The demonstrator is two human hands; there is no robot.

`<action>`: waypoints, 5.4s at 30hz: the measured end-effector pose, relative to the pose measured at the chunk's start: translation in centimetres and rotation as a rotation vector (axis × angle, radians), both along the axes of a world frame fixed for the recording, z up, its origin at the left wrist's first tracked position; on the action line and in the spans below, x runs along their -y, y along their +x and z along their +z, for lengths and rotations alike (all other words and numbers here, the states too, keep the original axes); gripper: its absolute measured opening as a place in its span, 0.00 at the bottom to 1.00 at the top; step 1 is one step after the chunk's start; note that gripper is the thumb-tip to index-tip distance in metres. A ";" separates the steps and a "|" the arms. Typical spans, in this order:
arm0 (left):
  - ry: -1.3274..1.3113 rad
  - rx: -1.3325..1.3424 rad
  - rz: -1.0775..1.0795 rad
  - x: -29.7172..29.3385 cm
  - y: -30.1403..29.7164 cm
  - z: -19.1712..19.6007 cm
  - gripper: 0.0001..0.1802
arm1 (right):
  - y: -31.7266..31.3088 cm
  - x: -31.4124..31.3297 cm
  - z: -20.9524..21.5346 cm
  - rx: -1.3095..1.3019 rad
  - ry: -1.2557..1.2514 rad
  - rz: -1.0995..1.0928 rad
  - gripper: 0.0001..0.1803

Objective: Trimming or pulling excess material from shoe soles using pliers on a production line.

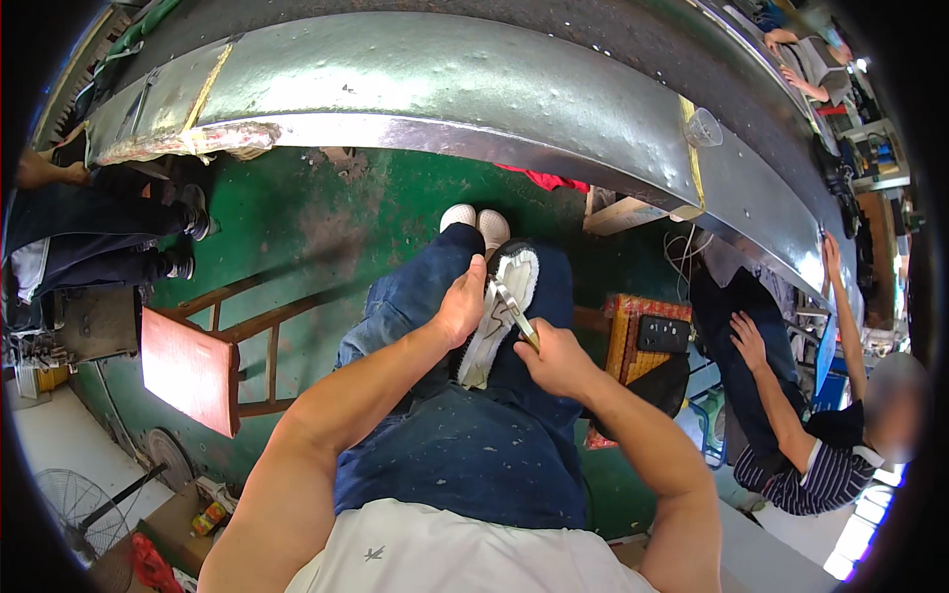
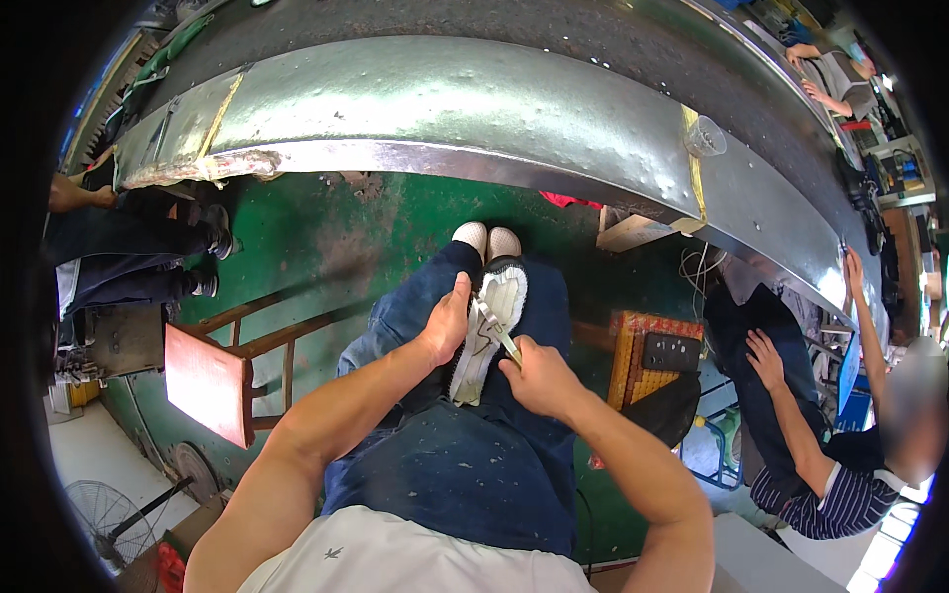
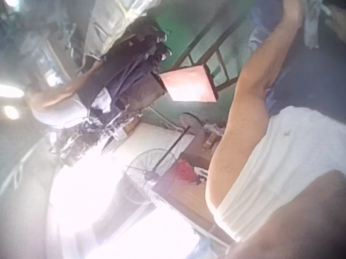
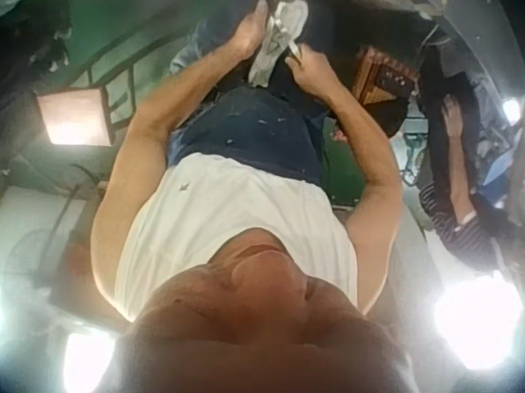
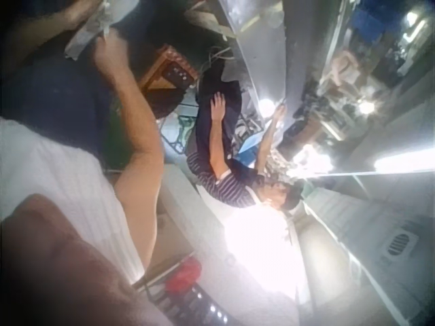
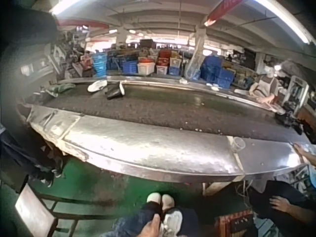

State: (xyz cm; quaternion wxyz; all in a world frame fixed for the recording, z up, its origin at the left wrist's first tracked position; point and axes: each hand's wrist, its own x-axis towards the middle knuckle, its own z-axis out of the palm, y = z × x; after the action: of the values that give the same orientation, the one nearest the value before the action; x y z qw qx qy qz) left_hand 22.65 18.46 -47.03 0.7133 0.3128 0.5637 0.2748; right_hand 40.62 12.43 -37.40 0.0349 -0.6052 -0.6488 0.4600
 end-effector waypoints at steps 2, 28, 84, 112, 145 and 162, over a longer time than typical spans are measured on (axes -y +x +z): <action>0.060 -0.004 -0.006 0.3 0.5 -1.2 0.47 | -0.4 2.0 -2.0 -0.019 0.068 -0.052 0.18; 0.759 -0.331 -0.251 0.7 1.8 1.5 0.28 | 3.2 2.9 -2.3 -0.855 -0.510 -0.574 0.20; 1.021 -0.136 -0.521 -1.6 0.7 0.5 0.13 | 4.9 1.0 -3.0 -0.100 0.089 -0.264 0.24; 0.563 -0.130 -0.598 -2.3 -0.5 2.3 0.41 | 3.3 0.4 -0.6 0.128 0.041 -0.085 0.24; 0.261 0.227 -0.714 -1.5 -2.2 2.2 0.55 | 1.6 4.5 -0.5 -0.234 0.373 -0.240 0.24; 0.251 0.262 -0.743 -2.0 -2.6 1.1 0.62 | 2.8 3.7 0.5 0.354 0.394 0.208 0.26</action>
State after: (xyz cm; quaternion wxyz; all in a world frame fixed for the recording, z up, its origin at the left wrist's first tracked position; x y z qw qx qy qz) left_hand 20.07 20.42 -45.97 0.7862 0.5418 0.2789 0.1027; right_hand 43.42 8.71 -36.89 -0.0094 -0.5878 -0.7804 0.2132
